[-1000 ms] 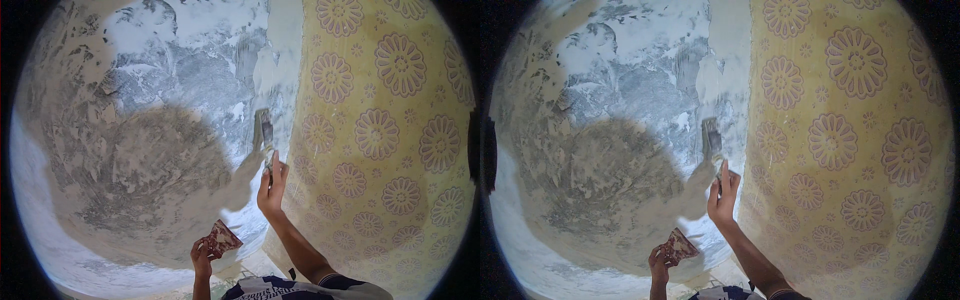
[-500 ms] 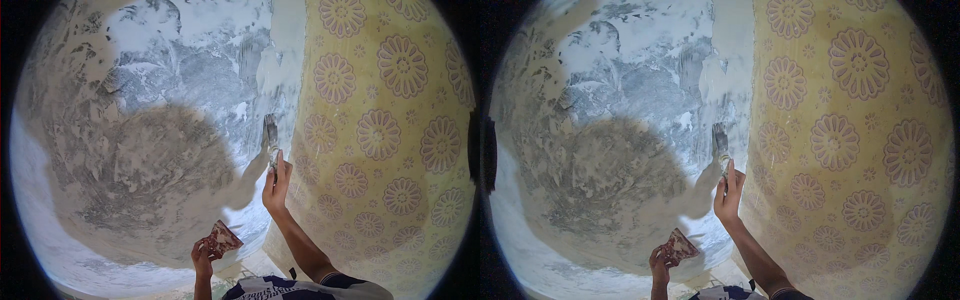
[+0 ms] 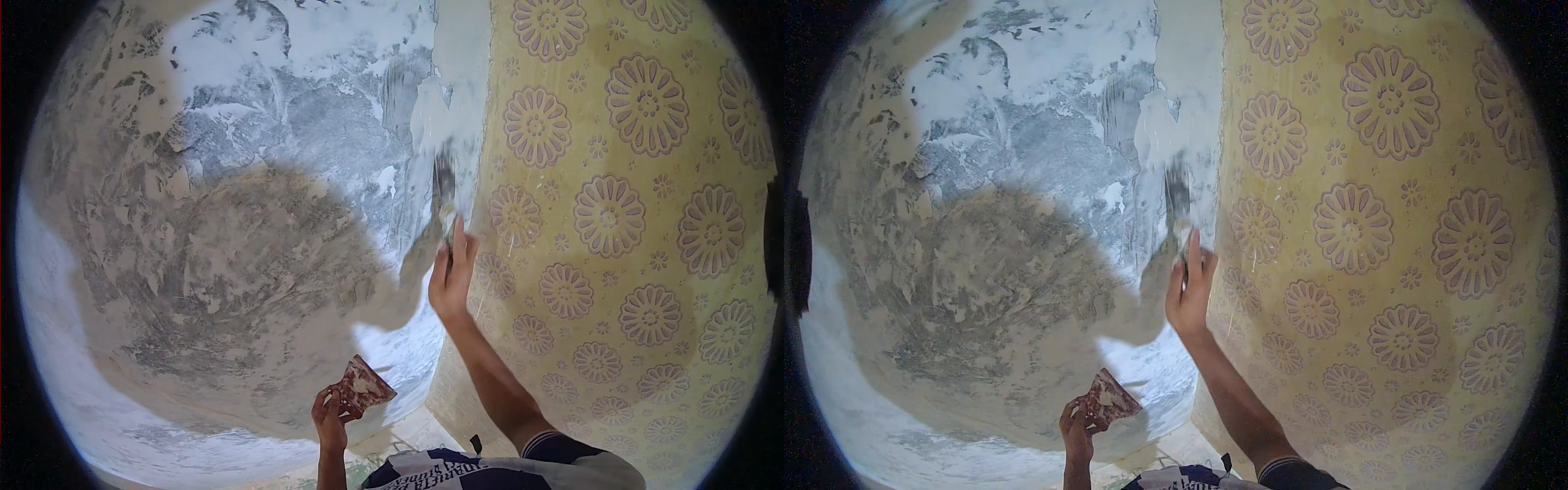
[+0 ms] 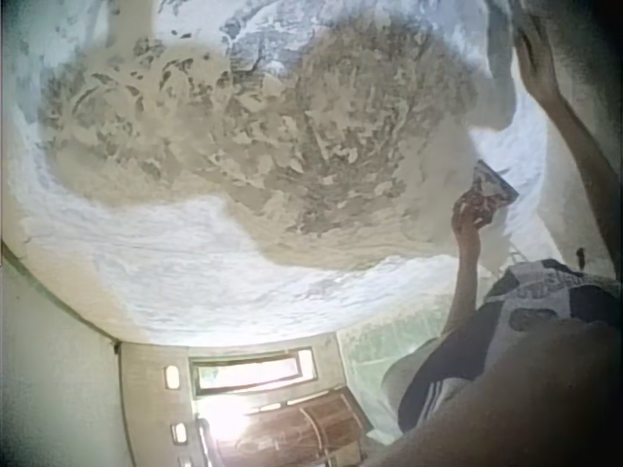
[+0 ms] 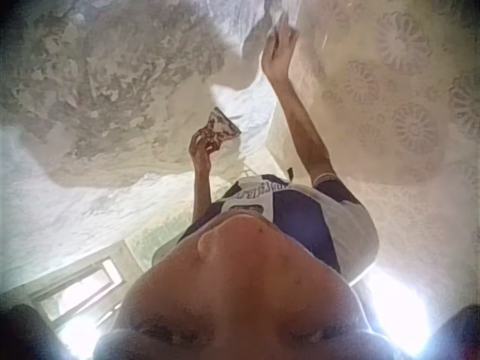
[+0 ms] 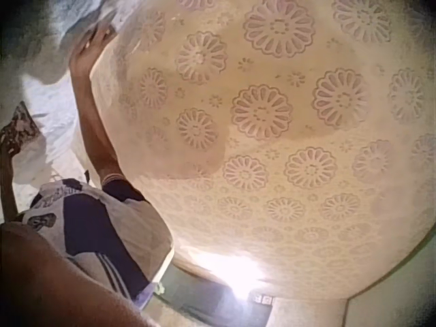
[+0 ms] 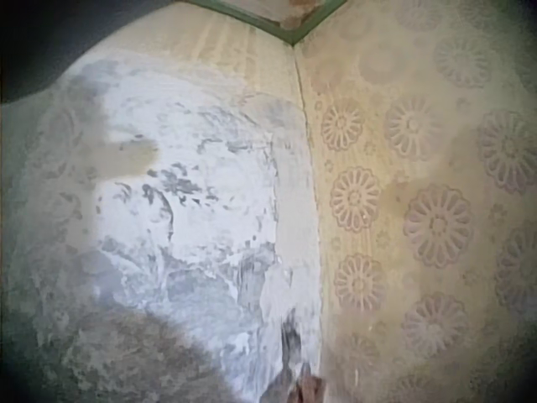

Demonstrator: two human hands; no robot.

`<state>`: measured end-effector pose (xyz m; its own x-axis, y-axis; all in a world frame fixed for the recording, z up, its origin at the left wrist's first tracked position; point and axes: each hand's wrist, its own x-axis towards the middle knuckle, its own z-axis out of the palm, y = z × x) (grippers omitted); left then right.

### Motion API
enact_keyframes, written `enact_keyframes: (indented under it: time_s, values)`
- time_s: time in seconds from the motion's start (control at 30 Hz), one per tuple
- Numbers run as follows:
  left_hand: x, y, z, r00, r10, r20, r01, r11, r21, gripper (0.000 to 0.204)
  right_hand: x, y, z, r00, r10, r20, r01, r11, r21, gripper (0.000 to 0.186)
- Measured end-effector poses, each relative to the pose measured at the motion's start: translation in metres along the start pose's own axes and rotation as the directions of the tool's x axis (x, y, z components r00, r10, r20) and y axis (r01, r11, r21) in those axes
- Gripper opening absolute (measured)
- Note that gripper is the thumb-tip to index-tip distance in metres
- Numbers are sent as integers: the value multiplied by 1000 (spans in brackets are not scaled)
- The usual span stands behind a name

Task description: The person applies and smooths plaster onto a wall surface using a putty knife.

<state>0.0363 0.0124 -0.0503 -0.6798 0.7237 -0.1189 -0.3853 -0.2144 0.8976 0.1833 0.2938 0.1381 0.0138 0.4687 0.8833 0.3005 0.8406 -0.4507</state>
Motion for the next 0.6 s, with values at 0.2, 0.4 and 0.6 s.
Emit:
enact_keyframes:
  time_s: [0.2,0.4,0.6]
  values:
    - [2,2,-1,1000,16,0,-16,1000,1,27,-16,-5,-6,999,37,-3,-37,996,79,54]
    - [2,2,0,1000,-7,16,7,1000,-9,27,79,-27,-6,988,-120,-93,127,989,78,54]
    - [1,-4,-2,1000,-15,-13,14,999,-39,26,47,-33,4,997,-82,-17,83,992,93,56]
